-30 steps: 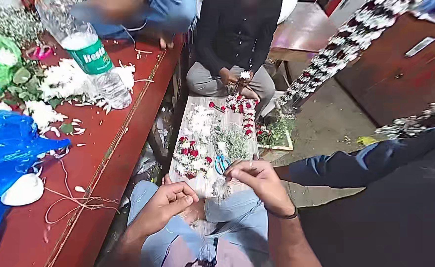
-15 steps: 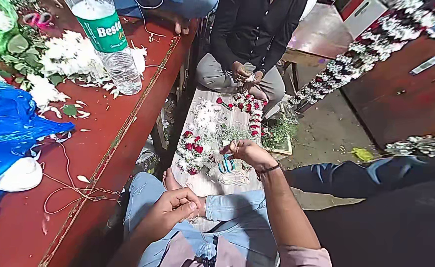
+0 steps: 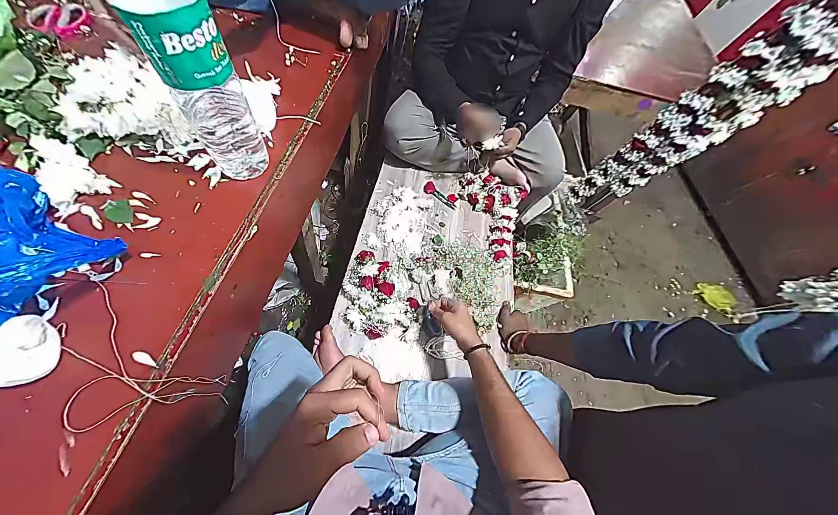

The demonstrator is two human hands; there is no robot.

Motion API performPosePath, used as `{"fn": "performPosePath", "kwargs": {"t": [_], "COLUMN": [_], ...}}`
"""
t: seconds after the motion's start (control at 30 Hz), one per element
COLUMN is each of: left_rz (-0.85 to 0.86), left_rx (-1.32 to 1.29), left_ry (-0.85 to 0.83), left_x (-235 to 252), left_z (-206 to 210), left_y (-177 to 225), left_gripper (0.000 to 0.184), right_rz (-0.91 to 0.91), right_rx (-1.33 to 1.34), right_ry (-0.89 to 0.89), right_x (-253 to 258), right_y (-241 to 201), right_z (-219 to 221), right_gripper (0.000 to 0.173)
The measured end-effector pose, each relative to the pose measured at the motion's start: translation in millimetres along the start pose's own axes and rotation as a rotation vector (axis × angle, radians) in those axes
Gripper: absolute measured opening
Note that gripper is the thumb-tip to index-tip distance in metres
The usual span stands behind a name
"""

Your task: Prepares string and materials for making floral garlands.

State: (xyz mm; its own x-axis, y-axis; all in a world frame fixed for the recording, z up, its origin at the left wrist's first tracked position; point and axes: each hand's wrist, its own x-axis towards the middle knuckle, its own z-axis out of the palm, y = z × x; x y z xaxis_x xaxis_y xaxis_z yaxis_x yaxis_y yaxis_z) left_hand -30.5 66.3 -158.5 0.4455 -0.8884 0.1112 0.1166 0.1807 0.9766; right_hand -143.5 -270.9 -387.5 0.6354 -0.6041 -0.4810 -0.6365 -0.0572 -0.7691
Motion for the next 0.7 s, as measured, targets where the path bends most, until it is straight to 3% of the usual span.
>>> {"fn": "performPosePath", "kwargs": {"t": [0.07, 0.13, 0.2, 0.27, 0.33, 0.4, 0.53, 0.7], "left_rz": [0.031, 0.024, -0.023, -0.059, -0.066, -0.034, 0.097, 0.146], "left_rx": [-0.065, 0.062, 0.35, 0.622, 0.724, 0.604, 0.244, 0.065], "left_ry": [-0.019, 0.007, 0.089, 0.149, 0.174, 0.151, 0.049, -0.057], "left_x": [5, 7, 8, 11, 15, 18, 22, 20], "left_z": [4, 12, 24, 33, 38, 38, 29, 35], "left_y": [-5, -11, -17, -24, -24, -13, 22, 76], "left_gripper": [0.023, 0.021, 0.018, 0.018, 0.019, 0.02, 0.024, 0.027], "right_rz": [0.026, 0.003, -0.185, -0.379, -0.454, -0.522, -0.763, -0.912], "right_rx": [-0.15, -0.289, -0.163, 0.15, 0.443, 0.507, 0.243, 0.332], "right_ry": [-0.007, 0.06, 0.031, -0.203, -0.416, -0.382, -0.133, -0.303], "right_x": [-19, -56, -110, -168, -212, -230, -230, -242], "right_y": [3, -17, -56, -102, -132, -145, -166, -194], "right_z": [-6, -9, -6, 2, 12, 14, -10, -26], "right_gripper": [0.046, 0.062, 0.058, 0.052, 0.039, 0.02, 0.02, 0.022]}}
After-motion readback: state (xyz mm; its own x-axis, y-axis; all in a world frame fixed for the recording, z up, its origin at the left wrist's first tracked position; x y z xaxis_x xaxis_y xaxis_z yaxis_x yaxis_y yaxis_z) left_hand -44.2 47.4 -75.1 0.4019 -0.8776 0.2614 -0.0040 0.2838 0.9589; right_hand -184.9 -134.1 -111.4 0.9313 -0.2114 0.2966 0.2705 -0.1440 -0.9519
